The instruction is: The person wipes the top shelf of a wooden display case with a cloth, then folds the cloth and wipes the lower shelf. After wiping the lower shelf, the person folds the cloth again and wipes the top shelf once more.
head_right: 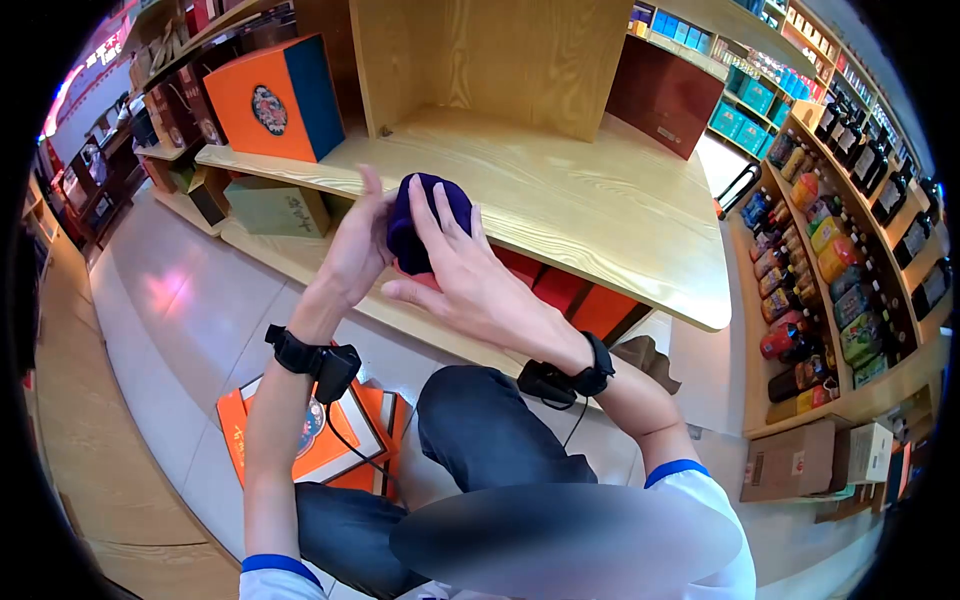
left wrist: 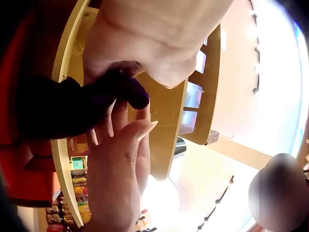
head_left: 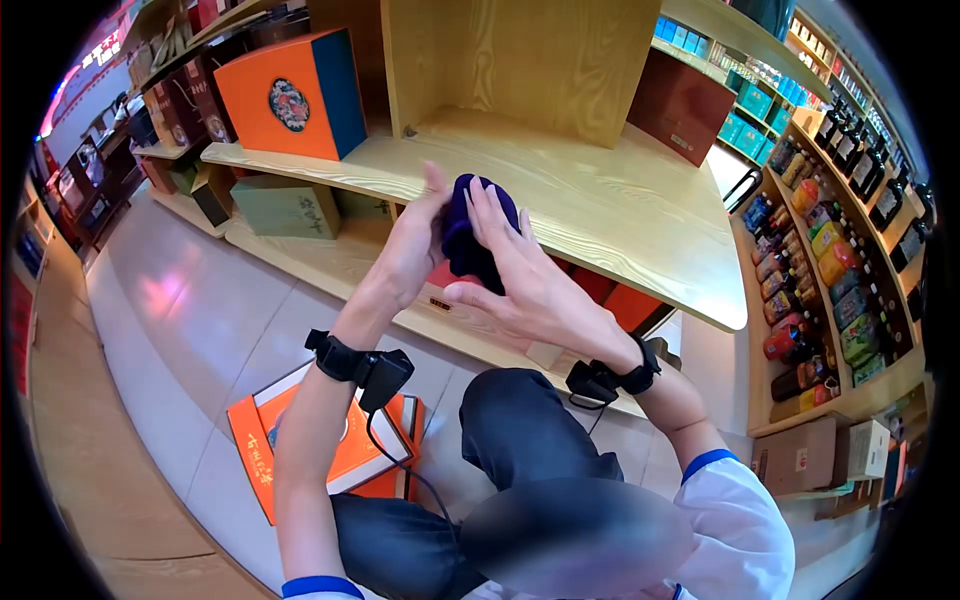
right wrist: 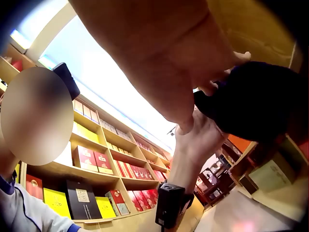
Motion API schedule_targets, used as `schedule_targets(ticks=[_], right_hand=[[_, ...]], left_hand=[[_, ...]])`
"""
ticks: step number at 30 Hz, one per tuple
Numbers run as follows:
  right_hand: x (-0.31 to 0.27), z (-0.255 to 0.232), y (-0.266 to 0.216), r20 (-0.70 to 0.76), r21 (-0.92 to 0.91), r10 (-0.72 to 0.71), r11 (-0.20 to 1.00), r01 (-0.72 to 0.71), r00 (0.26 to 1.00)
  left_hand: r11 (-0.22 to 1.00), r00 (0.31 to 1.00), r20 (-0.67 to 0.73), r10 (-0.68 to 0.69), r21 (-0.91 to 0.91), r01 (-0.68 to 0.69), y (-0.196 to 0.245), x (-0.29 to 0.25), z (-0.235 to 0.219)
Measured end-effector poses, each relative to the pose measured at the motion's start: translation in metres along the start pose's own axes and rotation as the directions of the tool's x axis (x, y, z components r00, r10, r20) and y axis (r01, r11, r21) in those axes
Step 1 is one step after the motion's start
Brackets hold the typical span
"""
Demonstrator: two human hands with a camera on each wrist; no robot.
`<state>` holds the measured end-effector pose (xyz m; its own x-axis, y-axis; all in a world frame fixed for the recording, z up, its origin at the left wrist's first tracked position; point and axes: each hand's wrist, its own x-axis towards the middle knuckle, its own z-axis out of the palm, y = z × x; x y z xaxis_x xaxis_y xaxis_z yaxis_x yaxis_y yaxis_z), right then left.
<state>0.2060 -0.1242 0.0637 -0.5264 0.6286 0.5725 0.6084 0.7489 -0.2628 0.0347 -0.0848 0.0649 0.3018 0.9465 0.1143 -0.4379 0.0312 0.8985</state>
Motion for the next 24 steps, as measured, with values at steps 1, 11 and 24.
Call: schedule_targets(ticks=[1,11,24], right_hand=[[0.003,-0.007,0.0,0.029,0.185,0.024,0.982,-0.029,0.999],[-0.008,-0.007,0.077,0.481,0.871,0.298,-0.05,-0.489,0.825],[-0.004,-0.019,0.062,0.686,0.708,0.216,0.024,-0.706,0.695]], left_hand=[[0.981,0.991,0.127,0.044,0.184,-0.068,0.001,0.001,-0.007],[0.998,0.977,0.206,0.06,0.021,-0.066,0.012,-0.008,0.006],[0.883,0.98,0.196,0.032,0.453,-0.12,0.009,-0.002,-0.002]])
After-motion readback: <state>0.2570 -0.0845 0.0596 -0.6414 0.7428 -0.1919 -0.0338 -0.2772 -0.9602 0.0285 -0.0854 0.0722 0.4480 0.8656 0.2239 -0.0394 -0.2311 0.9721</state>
